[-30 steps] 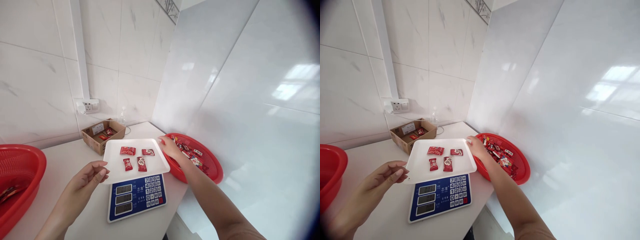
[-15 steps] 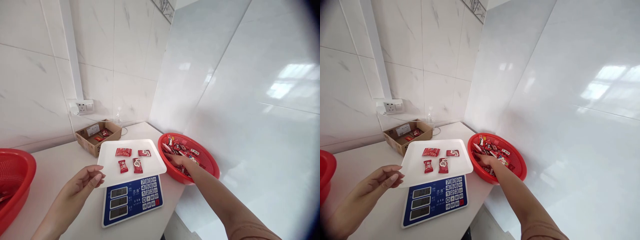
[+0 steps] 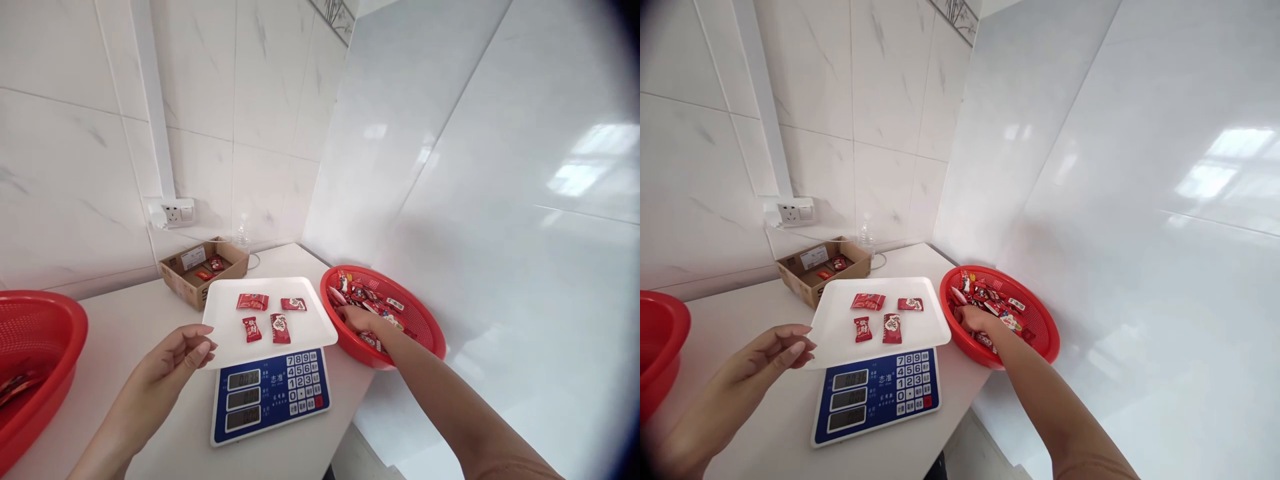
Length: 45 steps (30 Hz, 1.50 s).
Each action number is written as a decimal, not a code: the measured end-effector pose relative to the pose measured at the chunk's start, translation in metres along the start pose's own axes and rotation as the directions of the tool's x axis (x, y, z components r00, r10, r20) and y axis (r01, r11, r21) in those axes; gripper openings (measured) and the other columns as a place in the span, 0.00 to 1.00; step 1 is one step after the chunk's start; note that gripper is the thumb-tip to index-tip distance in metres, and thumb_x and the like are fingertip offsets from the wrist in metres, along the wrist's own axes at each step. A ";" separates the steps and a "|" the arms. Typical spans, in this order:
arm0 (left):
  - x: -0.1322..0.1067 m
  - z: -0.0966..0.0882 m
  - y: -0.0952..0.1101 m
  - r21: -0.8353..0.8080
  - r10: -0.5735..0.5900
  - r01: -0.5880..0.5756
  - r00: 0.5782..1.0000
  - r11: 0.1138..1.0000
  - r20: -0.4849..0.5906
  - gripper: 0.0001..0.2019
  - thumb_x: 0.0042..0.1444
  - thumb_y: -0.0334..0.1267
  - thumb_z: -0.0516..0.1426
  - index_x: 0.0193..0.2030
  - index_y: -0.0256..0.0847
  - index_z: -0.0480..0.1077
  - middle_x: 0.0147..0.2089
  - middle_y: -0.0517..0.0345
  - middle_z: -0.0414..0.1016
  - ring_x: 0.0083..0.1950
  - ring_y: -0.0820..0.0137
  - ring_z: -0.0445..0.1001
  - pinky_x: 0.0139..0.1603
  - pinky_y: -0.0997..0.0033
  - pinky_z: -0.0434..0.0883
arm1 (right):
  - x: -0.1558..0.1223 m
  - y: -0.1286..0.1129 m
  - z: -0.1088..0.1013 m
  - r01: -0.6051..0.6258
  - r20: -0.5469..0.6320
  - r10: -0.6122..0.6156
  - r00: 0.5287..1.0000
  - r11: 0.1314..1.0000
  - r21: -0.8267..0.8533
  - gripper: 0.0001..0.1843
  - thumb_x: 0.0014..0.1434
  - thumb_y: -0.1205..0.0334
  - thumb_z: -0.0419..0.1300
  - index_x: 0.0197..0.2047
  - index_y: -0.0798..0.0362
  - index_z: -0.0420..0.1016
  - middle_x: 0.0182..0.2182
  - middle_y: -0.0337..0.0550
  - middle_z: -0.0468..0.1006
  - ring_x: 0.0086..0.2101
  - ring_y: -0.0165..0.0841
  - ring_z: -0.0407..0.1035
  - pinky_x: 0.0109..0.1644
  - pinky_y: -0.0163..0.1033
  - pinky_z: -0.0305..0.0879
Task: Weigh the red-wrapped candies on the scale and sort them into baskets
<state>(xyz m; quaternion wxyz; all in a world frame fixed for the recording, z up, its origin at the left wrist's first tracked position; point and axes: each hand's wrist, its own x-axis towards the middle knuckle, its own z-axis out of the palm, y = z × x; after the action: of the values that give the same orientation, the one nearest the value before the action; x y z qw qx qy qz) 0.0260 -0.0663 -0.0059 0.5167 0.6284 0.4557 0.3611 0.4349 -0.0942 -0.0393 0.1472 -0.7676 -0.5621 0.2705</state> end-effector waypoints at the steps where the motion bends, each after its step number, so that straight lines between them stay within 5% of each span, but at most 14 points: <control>1: 0.000 0.000 0.001 -0.011 0.004 -0.004 1.000 1.000 -0.004 0.29 0.44 0.65 0.57 0.45 0.45 0.67 0.40 0.55 0.76 0.45 0.63 0.74 0.49 0.66 0.73 | 0.000 0.000 -0.004 0.001 0.021 0.000 1.000 1.000 -0.013 0.11 0.42 0.71 0.61 0.32 0.53 0.77 0.31 0.45 0.79 0.32 0.40 0.71 0.37 0.42 0.66; 7: 0.002 -0.003 -0.002 -0.020 0.000 0.000 1.000 1.000 -0.005 0.29 0.44 0.64 0.58 0.45 0.45 0.67 0.41 0.54 0.76 0.46 0.63 0.74 0.49 0.66 0.72 | -0.016 -0.001 -0.030 0.060 0.011 -0.060 0.998 0.998 0.023 0.09 0.47 0.67 0.58 0.34 0.52 0.75 0.37 0.41 0.78 0.38 0.38 0.71 0.43 0.40 0.64; 13: 0.002 -0.004 -0.006 -0.005 0.024 -0.024 1.000 1.000 0.003 0.26 0.47 0.62 0.57 0.45 0.46 0.68 0.41 0.55 0.76 0.45 0.62 0.74 0.48 0.65 0.73 | -0.032 -0.011 -0.040 0.145 -0.195 -0.120 0.973 0.982 0.123 0.11 0.56 0.53 0.54 0.31 0.52 0.70 0.30 0.40 0.75 0.32 0.34 0.69 0.37 0.39 0.64; 16: 0.001 -0.004 -0.004 -0.022 0.028 -0.027 1.000 0.999 0.009 0.24 0.48 0.61 0.57 0.45 0.46 0.68 0.40 0.56 0.76 0.44 0.64 0.74 0.47 0.66 0.73 | -0.028 -0.027 -0.031 0.246 -0.283 -0.183 0.941 0.947 0.207 0.07 0.54 0.57 0.56 0.36 0.50 0.66 0.29 0.36 0.74 0.31 0.33 0.69 0.37 0.39 0.64; 21: -0.001 -0.002 -0.003 -0.034 0.059 -0.059 0.998 0.998 0.002 0.22 0.51 0.58 0.56 0.44 0.45 0.69 0.39 0.56 0.75 0.43 0.64 0.74 0.46 0.66 0.72 | -0.017 -0.077 0.005 0.371 -0.311 -0.322 0.894 0.922 0.114 0.15 0.56 0.65 0.55 0.48 0.47 0.62 0.45 0.41 0.75 0.45 0.35 0.70 0.48 0.42 0.63; 24: -0.003 -0.002 -0.002 -0.047 0.080 -0.080 0.997 0.996 -0.001 0.20 0.52 0.56 0.56 0.44 0.44 0.69 0.37 0.55 0.75 0.42 0.64 0.74 0.46 0.63 0.72 | -0.011 -0.109 0.027 0.434 -0.227 -0.450 0.864 0.893 -0.116 0.16 0.57 0.71 0.52 0.48 0.48 0.65 0.43 0.43 0.75 0.44 0.36 0.70 0.48 0.43 0.63; 28: -0.005 -0.001 0.002 -0.061 0.094 -0.094 0.996 0.994 -0.007 0.19 0.52 0.55 0.57 0.43 0.44 0.69 0.37 0.55 0.76 0.42 0.63 0.74 0.46 0.61 0.72 | 0.003 -0.135 0.045 0.628 -0.041 -0.656 0.753 0.737 -0.252 0.19 0.57 0.78 0.49 0.44 0.50 0.72 0.43 0.44 0.75 0.46 0.36 0.68 0.50 0.42 0.63; 31: -0.006 -0.001 0.004 -0.060 0.095 -0.095 0.995 0.994 -0.007 0.18 0.53 0.55 0.56 0.43 0.44 0.69 0.37 0.55 0.76 0.42 0.63 0.74 0.46 0.62 0.72 | 0.014 -0.139 0.051 0.679 0.019 -0.689 0.724 0.709 -0.191 0.23 0.58 0.78 0.48 0.50 0.49 0.73 0.48 0.45 0.72 0.47 0.34 0.68 0.51 0.39 0.64; 37: -0.005 -0.003 0.001 -0.058 0.099 -0.099 0.995 0.993 0.002 0.18 0.54 0.54 0.55 0.44 0.44 0.69 0.37 0.55 0.76 0.42 0.64 0.74 0.46 0.62 0.72 | 0.017 -0.134 0.052 0.563 -0.117 -0.607 0.786 0.781 -0.269 0.24 0.59 0.74 0.50 0.57 0.53 0.68 0.52 0.51 0.72 0.53 0.40 0.64 0.57 0.47 0.60; 41: -0.004 -0.003 0.000 -0.053 0.088 -0.087 0.996 0.995 0.014 0.18 0.55 0.54 0.55 0.45 0.45 0.69 0.38 0.55 0.76 0.42 0.64 0.74 0.46 0.61 0.72 | 0.004 -0.135 0.055 0.609 -0.170 -0.674 0.718 0.728 -0.313 0.17 0.59 0.72 0.53 0.50 0.53 0.74 0.48 0.49 0.74 0.50 0.39 0.65 0.55 0.46 0.61; 45: -0.004 -0.003 0.000 -0.052 0.081 -0.080 0.997 0.995 0.013 0.18 0.55 0.53 0.55 0.45 0.45 0.69 0.38 0.55 0.76 0.43 0.64 0.74 0.47 0.62 0.72 | -0.013 -0.132 0.062 0.702 -0.049 -0.747 0.663 0.642 -0.308 0.12 0.59 0.67 0.57 0.45 0.50 0.77 0.46 0.46 0.77 0.48 0.39 0.66 0.55 0.47 0.61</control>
<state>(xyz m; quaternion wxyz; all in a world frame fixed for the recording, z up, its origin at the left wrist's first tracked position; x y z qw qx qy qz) 0.0220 -0.0691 -0.0052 0.5212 0.6355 0.4165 0.3887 0.2921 -0.0689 -0.0165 0.1883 -0.5096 -0.8384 0.0443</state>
